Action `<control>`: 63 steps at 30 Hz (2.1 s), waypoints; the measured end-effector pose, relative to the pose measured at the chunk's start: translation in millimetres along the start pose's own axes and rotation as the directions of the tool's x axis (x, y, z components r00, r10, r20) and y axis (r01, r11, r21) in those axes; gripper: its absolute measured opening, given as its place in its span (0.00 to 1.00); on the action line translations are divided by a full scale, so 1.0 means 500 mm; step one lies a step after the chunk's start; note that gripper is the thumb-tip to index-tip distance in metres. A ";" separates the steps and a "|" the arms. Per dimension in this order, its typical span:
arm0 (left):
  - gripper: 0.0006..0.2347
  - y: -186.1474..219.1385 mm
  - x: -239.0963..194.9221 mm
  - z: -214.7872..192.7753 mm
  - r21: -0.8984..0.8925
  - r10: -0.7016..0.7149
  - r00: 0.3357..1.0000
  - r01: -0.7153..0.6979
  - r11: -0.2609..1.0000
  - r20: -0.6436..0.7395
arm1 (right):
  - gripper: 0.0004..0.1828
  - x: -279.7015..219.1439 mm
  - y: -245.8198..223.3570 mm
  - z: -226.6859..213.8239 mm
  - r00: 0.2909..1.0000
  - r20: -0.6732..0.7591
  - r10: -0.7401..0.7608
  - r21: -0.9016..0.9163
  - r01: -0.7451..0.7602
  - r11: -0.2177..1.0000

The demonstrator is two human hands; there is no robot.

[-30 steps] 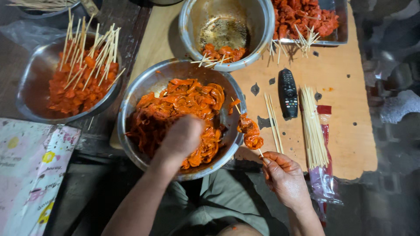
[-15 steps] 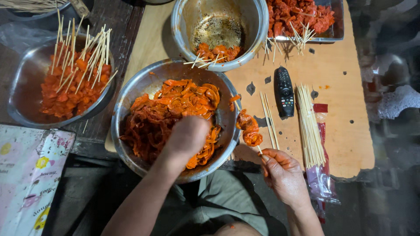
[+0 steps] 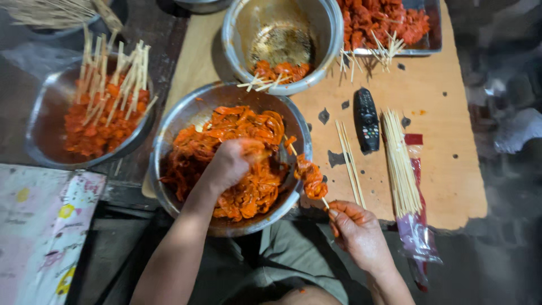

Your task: The person is skewering marinated meat onto wooden sticks by hand. They take pieces of meat from a bowl, thread them onto a skewer, and place the finished skewers onto a tray or separate pile.

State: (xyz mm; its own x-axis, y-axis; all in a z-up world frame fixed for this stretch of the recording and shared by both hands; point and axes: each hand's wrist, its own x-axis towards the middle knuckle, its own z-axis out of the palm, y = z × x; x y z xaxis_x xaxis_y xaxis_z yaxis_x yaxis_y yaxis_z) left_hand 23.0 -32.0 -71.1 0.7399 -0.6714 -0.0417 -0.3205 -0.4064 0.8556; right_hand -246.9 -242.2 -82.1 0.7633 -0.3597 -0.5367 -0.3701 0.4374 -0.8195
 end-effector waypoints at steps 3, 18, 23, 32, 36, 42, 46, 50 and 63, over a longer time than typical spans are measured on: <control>0.10 0.017 -0.003 -0.017 -0.531 -0.083 0.996 0.053 0.846 -0.034 | 0.14 -0.002 0.009 0.015 0.996 0.079 -0.039 -0.060 0.044 0.997; 0.04 0.039 -0.068 0.007 0.560 0.158 0.974 -0.224 0.797 0.165 | 0.12 0.011 -0.007 0.005 0.999 -0.026 -0.047 -0.007 0.047 0.999; 0.03 -0.022 -0.081 0.063 0.491 0.357 0.926 -0.369 0.789 0.123 | 0.12 0.011 -0.002 0.001 0.996 -0.036 -0.081 -0.016 0.080 0.997; 0.02 -0.029 -0.058 0.097 0.414 0.376 0.924 -0.370 0.832 0.069 | 0.12 0.004 0.000 0.005 0.997 -0.023 -0.069 -0.027 0.068 0.997; 0.05 0.003 -0.043 0.031 0.177 0.096 0.992 -0.109 0.978 0.082 | 0.12 0.001 0.001 0.008 0.999 -0.029 -0.034 -0.015 0.034 0.999; 0.07 0.037 -0.072 -0.004 -0.447 -0.196 0.981 0.179 0.877 0.007 | 0.12 -0.001 0.020 0.023 0.999 0.048 0.002 -0.045 0.000 0.999; 0.05 0.042 -0.078 -0.005 -0.722 -0.226 0.973 0.125 0.681 -0.045 | 0.12 -0.011 0.032 0.038 0.996 0.077 -0.046 -0.063 0.051 0.997; 0.06 0.035 -0.085 -0.020 -0.324 -0.124 0.947 0.022 0.946 -0.298 | 0.12 -0.006 0.026 0.029 0.999 0.029 -0.033 -0.088 0.036 0.995; 0.04 0.048 -0.155 0.034 0.601 -0.111 0.988 0.025 0.799 0.107 | 0.13 0.003 0.018 0.018 1.000 0.013 0.005 -0.049 -0.004 0.999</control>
State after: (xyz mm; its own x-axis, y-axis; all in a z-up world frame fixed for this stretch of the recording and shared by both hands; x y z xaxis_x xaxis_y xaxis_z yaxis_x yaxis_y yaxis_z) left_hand -52.2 -0.4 -56.1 0.7036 -0.6845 -0.1908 -0.5933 -0.7136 0.3726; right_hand -244.3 -231.3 -88.3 0.7685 -0.3465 -0.5380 -0.3988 0.3983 -0.8261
